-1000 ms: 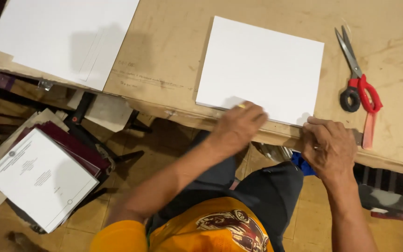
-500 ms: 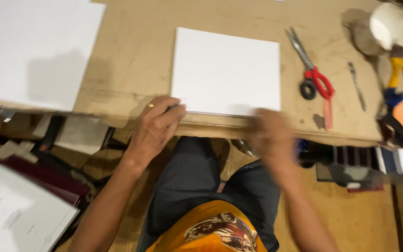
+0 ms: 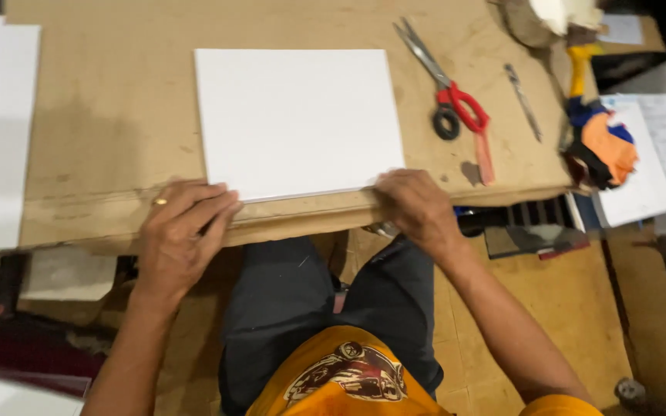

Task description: A person is seen sitting at a workbench in a print shop, using scissors to carefully trim the edges of several white paper sheets.

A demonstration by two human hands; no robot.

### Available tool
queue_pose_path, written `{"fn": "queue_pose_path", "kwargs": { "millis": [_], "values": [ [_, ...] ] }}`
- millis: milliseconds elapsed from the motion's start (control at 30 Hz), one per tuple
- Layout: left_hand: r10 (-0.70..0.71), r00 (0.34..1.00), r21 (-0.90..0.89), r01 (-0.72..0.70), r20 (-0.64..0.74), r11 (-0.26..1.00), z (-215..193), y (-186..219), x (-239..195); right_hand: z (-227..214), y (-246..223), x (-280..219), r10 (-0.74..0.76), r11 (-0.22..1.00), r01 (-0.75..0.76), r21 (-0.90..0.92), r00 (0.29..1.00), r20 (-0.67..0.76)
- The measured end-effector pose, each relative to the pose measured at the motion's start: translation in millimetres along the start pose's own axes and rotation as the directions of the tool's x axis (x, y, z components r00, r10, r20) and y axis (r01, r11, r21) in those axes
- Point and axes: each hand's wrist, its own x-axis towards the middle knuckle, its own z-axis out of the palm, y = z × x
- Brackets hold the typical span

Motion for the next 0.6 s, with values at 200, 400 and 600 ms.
{"fn": "queue_pose_path", "kwargs": {
  "millis": [200, 400, 600],
  "values": [
    [0.043, 0.998, 0.08, -0.039, -0.05, 0.996, -2.1, 1.1, 0.9, -42.1, 31.6, -43.4, 0.086, 0.946, -0.123, -0.299, 0.988, -0.132],
    [0.035, 0.995, 0.074, -0.042, 0.089, 0.996, -11.7, -9.5, 28.2, -83.7, 47.1, -28.2, 0.588, 0.609, -0.69, -0.39, 0.723, -0.362],
    [-0.271, 0.883, -0.01, 0.298, 0.382, 0.955, -34.8, -29.6, 54.1, -104.7, 61.7, -24.1, 0.939, 0.283, -0.955, 0.093, 0.256, -0.23]
  ]
}}
